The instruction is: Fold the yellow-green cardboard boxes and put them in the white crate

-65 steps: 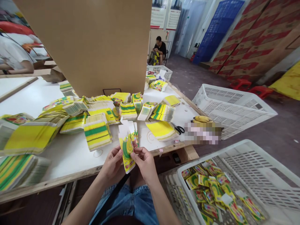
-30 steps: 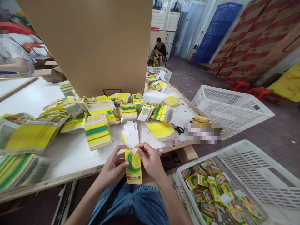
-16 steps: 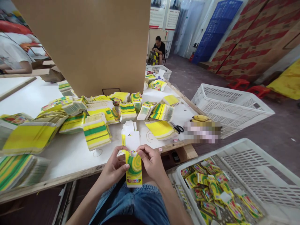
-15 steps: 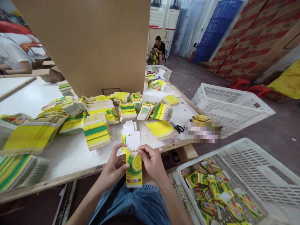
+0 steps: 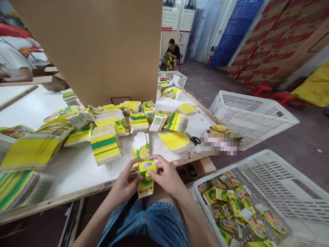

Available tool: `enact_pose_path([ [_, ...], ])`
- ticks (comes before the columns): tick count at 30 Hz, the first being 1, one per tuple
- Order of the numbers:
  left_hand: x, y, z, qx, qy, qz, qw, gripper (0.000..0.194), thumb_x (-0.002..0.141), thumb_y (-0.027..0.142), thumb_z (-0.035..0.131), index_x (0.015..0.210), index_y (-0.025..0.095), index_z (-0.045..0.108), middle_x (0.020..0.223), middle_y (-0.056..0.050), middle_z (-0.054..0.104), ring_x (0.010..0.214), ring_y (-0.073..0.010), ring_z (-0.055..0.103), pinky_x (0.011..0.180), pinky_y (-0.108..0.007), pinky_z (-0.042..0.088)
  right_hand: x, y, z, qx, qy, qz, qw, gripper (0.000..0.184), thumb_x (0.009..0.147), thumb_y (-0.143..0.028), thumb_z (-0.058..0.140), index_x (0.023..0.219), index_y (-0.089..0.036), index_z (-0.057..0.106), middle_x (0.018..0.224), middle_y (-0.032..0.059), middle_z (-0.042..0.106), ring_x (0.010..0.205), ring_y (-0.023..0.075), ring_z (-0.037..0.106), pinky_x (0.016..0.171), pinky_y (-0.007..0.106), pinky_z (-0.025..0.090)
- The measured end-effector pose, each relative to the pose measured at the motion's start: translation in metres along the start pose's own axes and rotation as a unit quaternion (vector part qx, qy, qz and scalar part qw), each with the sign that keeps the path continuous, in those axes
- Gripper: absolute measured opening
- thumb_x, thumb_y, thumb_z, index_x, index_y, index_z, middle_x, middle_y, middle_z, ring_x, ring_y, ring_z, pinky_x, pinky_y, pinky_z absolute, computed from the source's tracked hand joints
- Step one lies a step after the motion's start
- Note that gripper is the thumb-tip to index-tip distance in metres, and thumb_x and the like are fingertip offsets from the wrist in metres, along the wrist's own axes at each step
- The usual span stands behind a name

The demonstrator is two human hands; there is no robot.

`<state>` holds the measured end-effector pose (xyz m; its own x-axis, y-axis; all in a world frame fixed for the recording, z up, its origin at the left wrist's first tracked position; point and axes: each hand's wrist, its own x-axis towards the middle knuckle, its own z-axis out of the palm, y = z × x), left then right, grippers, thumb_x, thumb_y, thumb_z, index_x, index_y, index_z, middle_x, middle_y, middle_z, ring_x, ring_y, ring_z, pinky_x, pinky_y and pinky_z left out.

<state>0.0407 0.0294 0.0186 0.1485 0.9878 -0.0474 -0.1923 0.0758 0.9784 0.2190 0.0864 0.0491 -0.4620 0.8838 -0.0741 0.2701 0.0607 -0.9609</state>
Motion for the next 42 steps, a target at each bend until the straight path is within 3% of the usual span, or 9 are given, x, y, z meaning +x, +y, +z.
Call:
enact_pose_path([
  [6,0.000,0.001,-0.001,-0.034,-0.019,-0.005,0.999,0.047,0.089,0.026,0.058,0.133,0.027,0.041,0.126,-0.012,0.061,0.098,-0.0223,0.067,0.081,-0.031,0.053,0.003,0.002,0.011,-0.123,0.084,-0.027,0.989,0.028,0.078,-0.023,0.062,0.105,-0.024,0.059,0.048,-0.0106,0.044,0.047,0.0126,0.042,0.053,0.023,0.032],
  [12,0.002,-0.001,-0.003,-0.111,-0.006,-0.007,0.994,0.048,0.086,0.026,0.064,0.130,0.027,0.044,0.122,-0.012,0.063,0.100,-0.0249,0.067,0.080,-0.033,0.055,-0.001,0.002,0.020,-0.095,0.064,-0.032,0.993,0.034,0.080,-0.028,0.062,0.113,-0.023,0.054,0.049,-0.0118,0.041,0.046,0.0124,0.043,0.051,0.022,0.032],
  [21,0.004,-0.006,-0.003,-0.031,-0.007,-0.003,0.999,0.049,0.088,0.023,0.059,0.134,0.027,0.040,0.125,-0.012,0.062,0.090,-0.0187,0.068,0.075,-0.027,0.053,0.006,0.003,0.022,-0.221,0.103,-0.001,0.970,0.029,0.079,-0.023,0.058,0.108,-0.023,0.054,0.048,-0.0114,0.038,0.047,0.0134,0.043,0.052,0.023,0.030],
  [26,0.005,-0.010,-0.003,-0.039,0.004,-0.004,0.999,0.048,0.087,0.023,0.061,0.131,0.026,0.042,0.125,-0.012,0.062,0.094,-0.0199,0.068,0.073,-0.026,0.053,0.008,0.005,0.028,-0.260,0.118,-0.014,0.958,0.033,0.079,-0.022,0.058,0.112,-0.019,0.054,0.051,-0.0100,0.041,0.050,0.0143,0.047,0.057,0.024,0.032],
  [31,0.004,-0.001,-0.005,-0.110,0.002,-0.011,0.994,0.048,0.085,0.025,0.065,0.129,0.027,0.045,0.120,-0.011,0.065,0.094,-0.0220,0.069,0.075,-0.029,0.054,0.002,0.008,0.020,-0.124,0.058,-0.050,0.989,0.032,0.088,-0.026,0.052,0.119,-0.019,0.054,0.053,-0.0092,0.043,0.049,0.0130,0.046,0.053,0.023,0.035],
  [34,0.006,0.005,-0.005,-0.138,-0.017,-0.013,0.990,0.048,0.083,0.024,0.068,0.127,0.026,0.047,0.117,-0.010,0.067,0.094,-0.0231,0.070,0.077,-0.031,0.055,0.001,0.010,0.011,-0.051,0.088,-0.072,0.992,0.027,0.092,-0.034,0.052,0.112,-0.020,0.062,0.071,-0.0011,0.060,0.063,0.0140,0.055,0.059,0.024,0.042],
  [37,0.008,0.005,-0.004,-0.147,-0.022,-0.008,0.989,0.047,0.082,0.021,0.069,0.124,0.025,0.049,0.112,-0.009,0.069,0.090,-0.0225,0.071,0.075,-0.031,0.056,0.003,0.014,0.009,0.056,0.106,-0.077,0.990,0.024,0.089,-0.037,0.058,0.105,-0.020,0.066,0.093,0.0049,0.067,0.081,0.0173,0.062,0.073,0.028,0.050],
  [39,0.009,0.003,0.000,-0.146,-0.017,0.001,0.989,0.046,0.081,0.021,0.070,0.123,0.025,0.049,0.109,-0.009,0.070,0.088,-0.0219,0.071,0.074,-0.030,0.056,0.004,0.016,0.013,0.117,0.107,-0.073,0.985,0.024,0.087,-0.037,0.061,0.104,-0.020,0.066,0.095,0.0055,0.068,0.086,0.0189,0.064,0.079,0.031,0.051],
  [42,0.010,0.001,0.010,-0.112,-0.011,0.012,0.994,0.045,0.081,0.023,0.070,0.121,0.023,0.049,0.108,-0.009,0.070,0.084,-0.0207,0.071,0.071,-0.029,0.055,0.000,0.015,0.017,0.119,0.136,-0.078,0.980,0.023,0.086,-0.037,0.063,0.100,-0.020,0.067,0.095,0.0058,0.069,0.089,0.0204,0.064,0.080,0.032,0.051],
])
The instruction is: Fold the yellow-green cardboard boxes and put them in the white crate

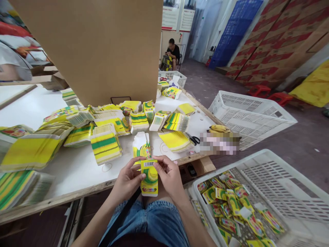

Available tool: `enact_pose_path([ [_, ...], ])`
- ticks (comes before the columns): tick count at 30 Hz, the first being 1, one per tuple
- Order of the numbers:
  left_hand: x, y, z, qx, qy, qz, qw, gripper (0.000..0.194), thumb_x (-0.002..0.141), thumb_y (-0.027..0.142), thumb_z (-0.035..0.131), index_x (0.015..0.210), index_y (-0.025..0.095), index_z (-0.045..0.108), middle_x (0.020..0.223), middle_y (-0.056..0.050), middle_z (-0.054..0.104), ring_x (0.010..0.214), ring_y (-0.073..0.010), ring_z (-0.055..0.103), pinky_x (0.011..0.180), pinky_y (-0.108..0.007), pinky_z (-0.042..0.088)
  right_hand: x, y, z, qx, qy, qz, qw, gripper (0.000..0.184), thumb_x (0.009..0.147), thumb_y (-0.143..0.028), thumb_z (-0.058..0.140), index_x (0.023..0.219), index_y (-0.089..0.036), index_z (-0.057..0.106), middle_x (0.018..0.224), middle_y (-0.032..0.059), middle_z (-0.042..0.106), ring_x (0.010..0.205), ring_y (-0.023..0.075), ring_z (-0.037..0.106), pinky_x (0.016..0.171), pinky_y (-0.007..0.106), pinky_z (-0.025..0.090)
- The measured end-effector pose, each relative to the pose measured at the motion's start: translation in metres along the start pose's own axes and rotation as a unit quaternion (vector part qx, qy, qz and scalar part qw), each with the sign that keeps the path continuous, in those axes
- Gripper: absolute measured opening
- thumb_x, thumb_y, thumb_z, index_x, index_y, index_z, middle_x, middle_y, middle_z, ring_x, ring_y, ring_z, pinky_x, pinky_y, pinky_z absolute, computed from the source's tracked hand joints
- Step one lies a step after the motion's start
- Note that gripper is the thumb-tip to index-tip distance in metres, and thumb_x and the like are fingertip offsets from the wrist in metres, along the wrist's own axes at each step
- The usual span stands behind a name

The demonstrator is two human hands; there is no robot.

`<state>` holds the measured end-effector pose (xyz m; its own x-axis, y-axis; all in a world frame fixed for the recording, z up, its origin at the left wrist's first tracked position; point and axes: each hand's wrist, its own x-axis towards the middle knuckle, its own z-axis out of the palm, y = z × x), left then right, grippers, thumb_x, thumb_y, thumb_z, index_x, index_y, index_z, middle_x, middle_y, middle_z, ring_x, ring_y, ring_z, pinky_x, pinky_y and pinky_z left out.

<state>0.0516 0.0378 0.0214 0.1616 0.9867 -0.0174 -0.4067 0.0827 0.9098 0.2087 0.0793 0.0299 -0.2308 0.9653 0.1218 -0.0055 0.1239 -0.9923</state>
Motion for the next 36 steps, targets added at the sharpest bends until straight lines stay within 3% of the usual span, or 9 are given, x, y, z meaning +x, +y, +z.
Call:
enact_pose_path([
  [4,0.002,0.001,0.005,0.113,-0.008,0.006,0.994,0.050,0.086,0.027,0.063,0.132,0.023,0.043,0.111,-0.011,0.069,0.090,-0.0218,0.070,0.081,-0.035,0.055,-0.014,-0.018,-0.031,-0.168,0.070,-0.036,0.983,0.024,0.087,-0.038,0.058,0.098,-0.020,0.069,0.092,0.0070,0.068,0.083,0.0216,0.062,0.073,0.033,0.050],
  [5,0.004,0.001,0.003,0.159,0.003,0.020,0.987,0.050,0.088,0.028,0.060,0.134,0.023,0.042,0.113,-0.011,0.068,0.097,-0.0226,0.069,0.087,-0.037,0.054,-0.019,-0.025,-0.046,-0.251,0.111,-0.056,0.960,0.024,0.087,-0.038,0.057,0.097,-0.020,0.070,0.092,0.0073,0.068,0.081,0.0221,0.061,0.073,0.035,0.049],
  [8,0.009,0.000,-0.015,0.335,0.085,0.072,0.936,0.041,0.089,0.027,0.055,0.130,0.021,0.051,0.126,-0.013,0.063,0.120,-0.0260,0.058,0.105,-0.045,0.043,-0.027,-0.040,-0.087,-0.476,0.242,-0.133,0.835,0.027,0.086,-0.040,0.056,0.094,-0.021,0.073,0.091,0.0097,0.066,0.086,0.0265,0.058,0.085,0.045,0.042],
  [10,0.013,-0.003,-0.028,0.424,0.132,0.076,0.893,0.037,0.089,0.027,0.054,0.124,0.018,0.057,0.131,-0.015,0.060,0.127,-0.0288,0.051,0.109,-0.048,0.038,-0.026,-0.038,-0.095,-0.522,0.247,-0.154,0.802,0.028,0.086,-0.041,0.056,0.096,-0.020,0.072,0.093,0.0111,0.065,0.092,0.0283,0.057,0.089,0.046,0.040],
  [12,0.016,-0.009,-0.038,0.462,0.139,0.064,0.874,0.036,0.087,0.025,0.054,0.122,0.015,0.059,0.131,-0.016,0.060,0.127,-0.0299,0.051,0.109,-0.049,0.037,-0.015,-0.023,-0.080,-0.503,0.198,-0.146,0.829,0.026,0.087,-0.038,0.056,0.096,-0.020,0.071,0.095,0.0111,0.067,0.094,0.0277,0.058,0.088,0.043,0.042],
  [15,0.016,-0.017,-0.043,0.468,0.129,0.056,0.872,0.035,0.086,0.023,0.054,0.120,0.014,0.061,0.129,-0.016,0.062,0.125,-0.0288,0.054,0.109,-0.047,0.039,0.013,0.012,-0.031,-0.475,0.096,-0.057,0.873,0.019,0.085,-0.032,0.060,0.095,-0.019,0.070,0.097,0.0098,0.070,0.095,0.0263,0.059,0.088,0.038,0.042],
  [20,0.012,-0.027,-0.045,0.461,0.141,0.049,0.875,0.035,0.084,0.020,0.056,0.118,0.015,0.064,0.128,-0.015,0.064,0.122,-0.0278,0.057,0.107,-0.046,0.041,0.047,0.056,0.035,-0.482,0.048,0.022,0.874,0.015,0.082,-0.028,0.065,0.091,-0.017,0.070,0.091,0.0107,0.072,0.091,0.0272,0.062,0.079,0.034,0.040],
  [28,0.011,-0.026,-0.046,0.395,0.160,0.042,0.903,0.033,0.086,0.027,0.057,0.117,0.018,0.064,0.122,-0.013,0.068,0.116,-0.0276,0.061,0.103,-0.047,0.044,0.041,0.055,0.040,-0.481,0.060,-0.007,0.875,0.011,0.086,-0.022,0.058,0.092,-0.018,0.066,0.096,0.0092,0.069,0.096,0.0270,0.058,0.083,0.036,0.039],
  [36,0.009,-0.018,-0.036,0.226,0.171,0.042,0.958,0.034,0.085,0.033,0.062,0.114,0.016,0.063,0.119,-0.012,0.068,0.115,-0.0261,0.062,0.106,-0.046,0.042,0.026,0.047,0.040,-0.467,0.086,-0.052,0.879,0.028,0.089,-0.020,0.053,0.112,-0.018,0.068,0.100,0.0126,0.067,0.096,0.0294,0.054,0.086,0.043,0.040],
])
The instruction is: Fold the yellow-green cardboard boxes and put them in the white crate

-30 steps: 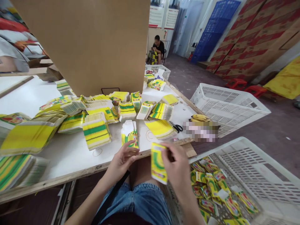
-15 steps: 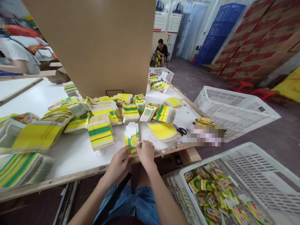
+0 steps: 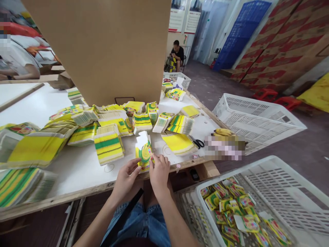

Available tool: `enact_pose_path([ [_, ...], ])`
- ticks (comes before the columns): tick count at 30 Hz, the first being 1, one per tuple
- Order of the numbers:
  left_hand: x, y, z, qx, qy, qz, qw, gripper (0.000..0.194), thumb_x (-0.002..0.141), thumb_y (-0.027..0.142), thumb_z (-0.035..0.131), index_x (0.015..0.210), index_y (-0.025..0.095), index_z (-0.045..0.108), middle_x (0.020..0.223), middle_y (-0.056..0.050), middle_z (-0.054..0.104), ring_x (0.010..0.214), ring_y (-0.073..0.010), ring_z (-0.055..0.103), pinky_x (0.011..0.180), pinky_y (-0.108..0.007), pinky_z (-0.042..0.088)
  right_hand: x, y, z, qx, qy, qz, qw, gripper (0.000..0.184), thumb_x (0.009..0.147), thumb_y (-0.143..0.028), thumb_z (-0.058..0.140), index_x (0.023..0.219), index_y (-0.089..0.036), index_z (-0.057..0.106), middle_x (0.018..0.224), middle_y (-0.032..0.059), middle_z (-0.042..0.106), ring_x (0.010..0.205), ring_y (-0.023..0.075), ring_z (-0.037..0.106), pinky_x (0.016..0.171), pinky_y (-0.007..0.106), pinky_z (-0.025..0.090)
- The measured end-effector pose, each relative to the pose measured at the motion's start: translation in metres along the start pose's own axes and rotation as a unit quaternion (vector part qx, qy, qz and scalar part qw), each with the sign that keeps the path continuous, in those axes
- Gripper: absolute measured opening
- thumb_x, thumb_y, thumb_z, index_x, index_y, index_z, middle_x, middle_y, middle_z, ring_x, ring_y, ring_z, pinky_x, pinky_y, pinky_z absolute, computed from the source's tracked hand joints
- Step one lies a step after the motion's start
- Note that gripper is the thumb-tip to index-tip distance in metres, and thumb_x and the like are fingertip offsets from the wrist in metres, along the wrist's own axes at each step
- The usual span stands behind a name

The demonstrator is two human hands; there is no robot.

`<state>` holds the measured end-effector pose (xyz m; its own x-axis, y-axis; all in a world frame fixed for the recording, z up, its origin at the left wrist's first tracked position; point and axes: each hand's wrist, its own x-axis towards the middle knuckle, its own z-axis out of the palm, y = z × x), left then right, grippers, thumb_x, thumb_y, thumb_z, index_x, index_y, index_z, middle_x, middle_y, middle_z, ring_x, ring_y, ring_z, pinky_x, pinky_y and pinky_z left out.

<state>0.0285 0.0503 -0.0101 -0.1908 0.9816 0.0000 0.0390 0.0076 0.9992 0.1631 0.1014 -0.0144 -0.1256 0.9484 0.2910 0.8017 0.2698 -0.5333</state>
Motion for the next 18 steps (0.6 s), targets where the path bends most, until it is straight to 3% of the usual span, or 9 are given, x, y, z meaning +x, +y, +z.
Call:
enact_pose_path([
  [3,-0.001,0.006,0.002,-0.034,0.021,0.000,0.999,0.033,0.084,0.034,0.063,0.112,0.016,0.062,0.120,-0.013,0.066,0.117,-0.0252,0.061,0.106,-0.044,0.042,-0.001,0.001,-0.002,0.075,0.030,0.011,0.997,0.027,0.088,-0.022,0.054,0.110,-0.019,0.070,0.100,0.0120,0.067,0.097,0.0290,0.054,0.089,0.045,0.041],
  [5,-0.002,0.010,0.003,-0.057,0.041,0.001,0.998,0.034,0.083,0.035,0.065,0.112,0.017,0.061,0.122,-0.012,0.065,0.118,-0.0252,0.060,0.105,-0.042,0.044,0.000,0.001,-0.002,0.188,0.036,0.044,0.981,0.025,0.089,-0.026,0.054,0.107,-0.018,0.068,0.098,0.0111,0.069,0.093,0.0263,0.058,0.086,0.042,0.044],
  [7,-0.001,0.013,0.001,-0.079,0.073,0.007,0.994,0.037,0.082,0.034,0.067,0.114,0.018,0.059,0.124,-0.012,0.064,0.117,-0.0250,0.060,0.101,-0.040,0.047,0.001,0.001,-0.002,0.331,0.025,0.098,0.938,0.025,0.088,-0.033,0.056,0.104,-0.016,0.065,0.094,0.0100,0.070,0.084,0.0224,0.061,0.078,0.037,0.048],
  [10,0.003,0.014,-0.005,-0.134,0.103,0.002,0.986,0.042,0.080,0.035,0.070,0.117,0.019,0.058,0.124,-0.011,0.064,0.115,-0.0242,0.061,0.097,-0.037,0.049,-0.001,-0.002,-0.004,0.505,-0.016,0.162,0.848,0.033,0.079,-0.041,0.068,0.101,-0.017,0.061,0.082,0.0053,0.071,0.075,0.0192,0.064,0.073,0.033,0.051],
  [14,0.005,0.015,-0.008,-0.254,0.012,-0.055,0.966,0.047,0.077,0.044,0.073,0.115,0.018,0.065,0.120,-0.011,0.069,0.112,-0.0256,0.063,0.095,-0.035,0.050,-0.010,-0.009,-0.012,0.601,-0.082,0.200,0.769,0.037,0.067,-0.042,0.079,0.091,-0.019,0.063,0.075,0.0024,0.072,0.072,0.0192,0.067,0.075,0.035,0.053],
  [18,-0.001,0.021,-0.004,-0.320,-0.083,-0.081,0.940,0.048,0.074,0.049,0.073,0.111,0.018,0.069,0.111,-0.012,0.073,0.103,-0.0273,0.067,0.091,-0.037,0.052,-0.020,-0.018,-0.021,0.618,-0.114,0.218,0.746,0.037,0.064,-0.043,0.082,0.088,-0.020,0.066,0.079,0.0039,0.074,0.077,0.0201,0.069,0.080,0.038,0.053],
])
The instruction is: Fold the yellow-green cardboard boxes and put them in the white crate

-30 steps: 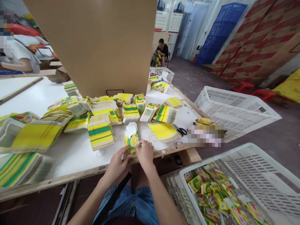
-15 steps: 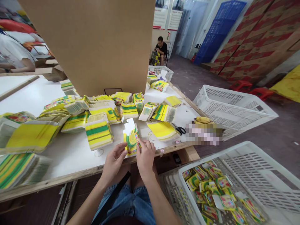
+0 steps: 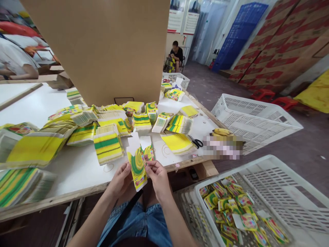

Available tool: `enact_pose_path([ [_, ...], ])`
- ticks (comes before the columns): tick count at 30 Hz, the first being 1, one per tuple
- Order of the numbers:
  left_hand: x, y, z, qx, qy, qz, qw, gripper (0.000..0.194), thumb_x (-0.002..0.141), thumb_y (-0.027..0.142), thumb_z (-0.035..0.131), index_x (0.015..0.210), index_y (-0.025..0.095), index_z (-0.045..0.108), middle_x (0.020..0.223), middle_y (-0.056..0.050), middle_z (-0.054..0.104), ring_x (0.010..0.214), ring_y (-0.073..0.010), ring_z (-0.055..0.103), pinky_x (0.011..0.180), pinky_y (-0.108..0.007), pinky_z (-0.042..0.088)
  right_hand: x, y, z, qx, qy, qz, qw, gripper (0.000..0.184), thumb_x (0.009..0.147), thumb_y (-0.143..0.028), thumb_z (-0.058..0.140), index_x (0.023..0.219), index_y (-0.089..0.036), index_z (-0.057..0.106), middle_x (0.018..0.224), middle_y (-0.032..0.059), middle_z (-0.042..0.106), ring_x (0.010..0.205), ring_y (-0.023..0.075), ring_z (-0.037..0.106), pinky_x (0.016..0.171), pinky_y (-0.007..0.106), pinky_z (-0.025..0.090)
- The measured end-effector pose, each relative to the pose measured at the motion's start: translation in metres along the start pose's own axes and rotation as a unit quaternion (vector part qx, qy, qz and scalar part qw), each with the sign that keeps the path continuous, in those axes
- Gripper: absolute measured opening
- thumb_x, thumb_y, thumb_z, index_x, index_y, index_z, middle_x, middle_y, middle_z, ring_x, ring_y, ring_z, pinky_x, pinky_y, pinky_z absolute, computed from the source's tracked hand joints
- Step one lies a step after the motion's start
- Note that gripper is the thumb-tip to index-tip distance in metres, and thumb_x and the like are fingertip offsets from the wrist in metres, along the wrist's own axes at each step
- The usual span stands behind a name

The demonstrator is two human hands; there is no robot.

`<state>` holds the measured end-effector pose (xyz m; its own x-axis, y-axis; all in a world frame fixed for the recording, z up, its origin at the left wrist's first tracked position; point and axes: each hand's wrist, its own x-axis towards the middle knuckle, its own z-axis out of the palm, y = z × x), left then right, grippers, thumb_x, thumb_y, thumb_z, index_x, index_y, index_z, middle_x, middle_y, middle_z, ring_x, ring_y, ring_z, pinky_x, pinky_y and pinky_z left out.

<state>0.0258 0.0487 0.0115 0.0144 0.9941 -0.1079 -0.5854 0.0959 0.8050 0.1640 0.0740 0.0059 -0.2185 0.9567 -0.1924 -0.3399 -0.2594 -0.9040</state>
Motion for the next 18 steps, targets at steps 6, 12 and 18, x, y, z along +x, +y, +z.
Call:
enact_pose_path([
  [6,-0.005,0.001,0.006,0.022,-0.006,0.007,1.000,0.044,0.076,0.047,0.072,0.109,0.017,0.070,0.103,-0.011,0.075,0.097,-0.0265,0.070,0.085,-0.035,0.054,-0.006,-0.004,0.000,-0.060,-0.003,-0.033,0.998,0.035,0.070,-0.045,0.078,0.090,-0.018,0.070,0.085,0.0062,0.074,0.084,0.0220,0.068,0.084,0.038,0.053],
  [12,-0.004,-0.004,0.007,0.015,0.027,0.020,0.999,0.033,0.081,0.039,0.070,0.108,0.018,0.068,0.092,-0.006,0.076,0.089,-0.0220,0.071,0.080,-0.032,0.055,-0.009,-0.004,-0.003,-0.101,-0.009,-0.025,0.995,0.036,0.072,-0.045,0.077,0.092,-0.016,0.069,0.084,0.0062,0.073,0.075,0.0206,0.066,0.072,0.034,0.055],
  [18,-0.001,-0.010,0.012,0.046,0.086,0.021,0.995,0.032,0.078,0.043,0.072,0.096,0.017,0.063,0.083,-0.003,0.074,0.079,-0.0209,0.071,0.070,-0.031,0.057,-0.013,0.002,0.001,-0.120,0.025,-0.061,0.991,0.034,0.075,-0.050,0.072,0.077,-0.018,0.060,0.071,0.0021,0.068,0.065,0.0182,0.063,0.065,0.031,0.053],
])
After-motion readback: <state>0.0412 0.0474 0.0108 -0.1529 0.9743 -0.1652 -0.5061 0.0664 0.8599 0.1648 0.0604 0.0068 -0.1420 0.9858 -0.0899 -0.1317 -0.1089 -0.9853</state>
